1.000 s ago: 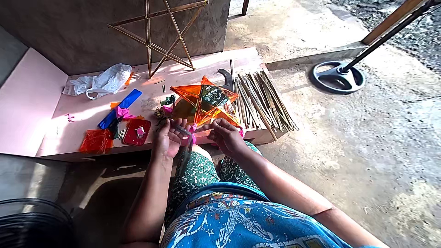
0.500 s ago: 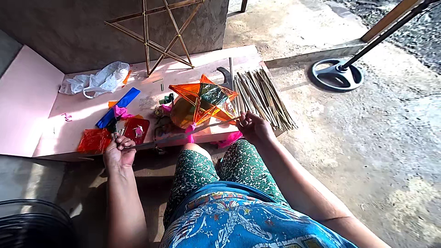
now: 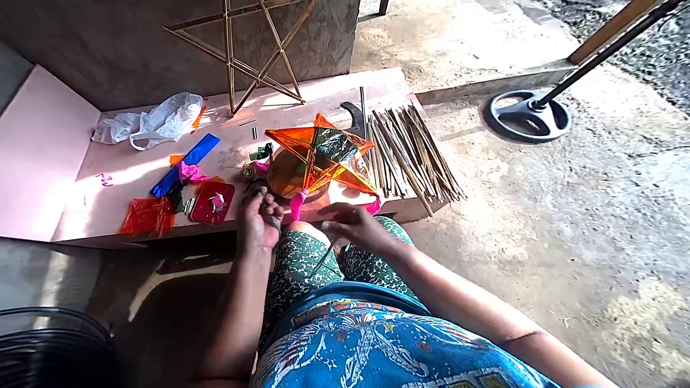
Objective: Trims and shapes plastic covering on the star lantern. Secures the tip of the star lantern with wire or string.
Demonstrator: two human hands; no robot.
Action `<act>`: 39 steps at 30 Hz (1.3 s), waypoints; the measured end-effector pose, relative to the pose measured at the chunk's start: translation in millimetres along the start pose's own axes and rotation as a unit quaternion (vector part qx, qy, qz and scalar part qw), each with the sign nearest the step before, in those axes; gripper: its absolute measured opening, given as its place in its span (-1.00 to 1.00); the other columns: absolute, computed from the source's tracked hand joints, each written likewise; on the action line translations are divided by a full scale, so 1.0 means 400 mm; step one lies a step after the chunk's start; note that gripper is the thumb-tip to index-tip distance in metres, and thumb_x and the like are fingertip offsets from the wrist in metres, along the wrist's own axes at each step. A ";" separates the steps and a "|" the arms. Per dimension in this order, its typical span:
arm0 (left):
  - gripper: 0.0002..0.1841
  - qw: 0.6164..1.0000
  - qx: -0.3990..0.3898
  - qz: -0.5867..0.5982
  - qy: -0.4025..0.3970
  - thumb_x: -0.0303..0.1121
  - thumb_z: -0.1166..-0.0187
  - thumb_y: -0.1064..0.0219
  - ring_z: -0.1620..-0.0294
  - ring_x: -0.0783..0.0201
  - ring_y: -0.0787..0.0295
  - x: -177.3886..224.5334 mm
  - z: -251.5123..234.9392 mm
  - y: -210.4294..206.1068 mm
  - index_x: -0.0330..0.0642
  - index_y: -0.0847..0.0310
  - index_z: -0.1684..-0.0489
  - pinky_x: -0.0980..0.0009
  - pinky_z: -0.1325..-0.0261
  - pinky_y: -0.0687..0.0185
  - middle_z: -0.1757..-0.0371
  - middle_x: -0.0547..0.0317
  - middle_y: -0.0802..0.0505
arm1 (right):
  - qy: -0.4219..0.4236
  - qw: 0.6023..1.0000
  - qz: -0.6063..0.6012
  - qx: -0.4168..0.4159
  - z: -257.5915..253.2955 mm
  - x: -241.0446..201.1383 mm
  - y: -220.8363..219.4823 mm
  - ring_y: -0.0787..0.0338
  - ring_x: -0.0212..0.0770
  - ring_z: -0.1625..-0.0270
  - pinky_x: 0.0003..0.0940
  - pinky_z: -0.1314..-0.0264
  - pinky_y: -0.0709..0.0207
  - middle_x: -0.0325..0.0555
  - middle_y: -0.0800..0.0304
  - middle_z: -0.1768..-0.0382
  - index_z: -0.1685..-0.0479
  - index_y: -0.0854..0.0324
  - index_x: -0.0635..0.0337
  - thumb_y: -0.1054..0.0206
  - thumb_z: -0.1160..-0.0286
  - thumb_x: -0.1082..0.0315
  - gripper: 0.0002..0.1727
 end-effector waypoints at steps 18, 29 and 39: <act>-0.82 0.993 0.057 -0.072 0.073 -0.44 -0.88 0.06 0.33 0.29 -0.79 -0.146 -0.207 0.142 -0.20 -0.48 -0.02 0.34 0.08 -0.79 0.30 0.16 -0.77 | -0.138 0.982 0.019 -0.129 -0.089 0.200 0.011 -0.41 -0.65 0.54 -0.66 0.41 -0.32 -0.45 -0.55 0.53 0.26 -0.68 0.23 -0.26 -0.70 0.32 -0.79; -0.36 0.600 -0.062 -0.798 0.006 -0.43 -0.55 -0.42 -0.75 -0.32 -0.27 -0.266 -0.642 0.308 -0.32 -0.39 -0.68 -0.28 -0.70 -0.19 -0.69 -0.29 -0.49 | -0.256 0.882 0.289 -0.272 -0.239 0.485 0.133 -0.75 0.19 -0.03 0.24 -0.25 -0.48 0.28 -0.78 0.11 -0.05 -0.72 0.40 -0.05 -0.87 0.19 -0.56; -0.33 0.524 -0.125 -0.842 0.035 -0.35 -0.52 -0.51 -0.60 -0.37 -0.43 -0.348 -0.778 0.315 -0.36 -0.40 -0.63 -0.24 -0.68 -0.21 -0.51 -0.43 -0.60 | -0.170 0.910 0.289 -0.245 -0.406 0.618 -0.003 -0.78 0.26 -0.30 0.28 -0.45 -0.48 0.32 -0.82 -0.14 -0.32 -0.66 0.33 0.00 -0.88 0.16 -0.54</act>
Point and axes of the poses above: each hand's wrist, its own z-axis away from the middle knuckle, its own y-axis out of the back of the hand, x = y × z, the point moved 8 cm from there along -z, towards the middle knuckle
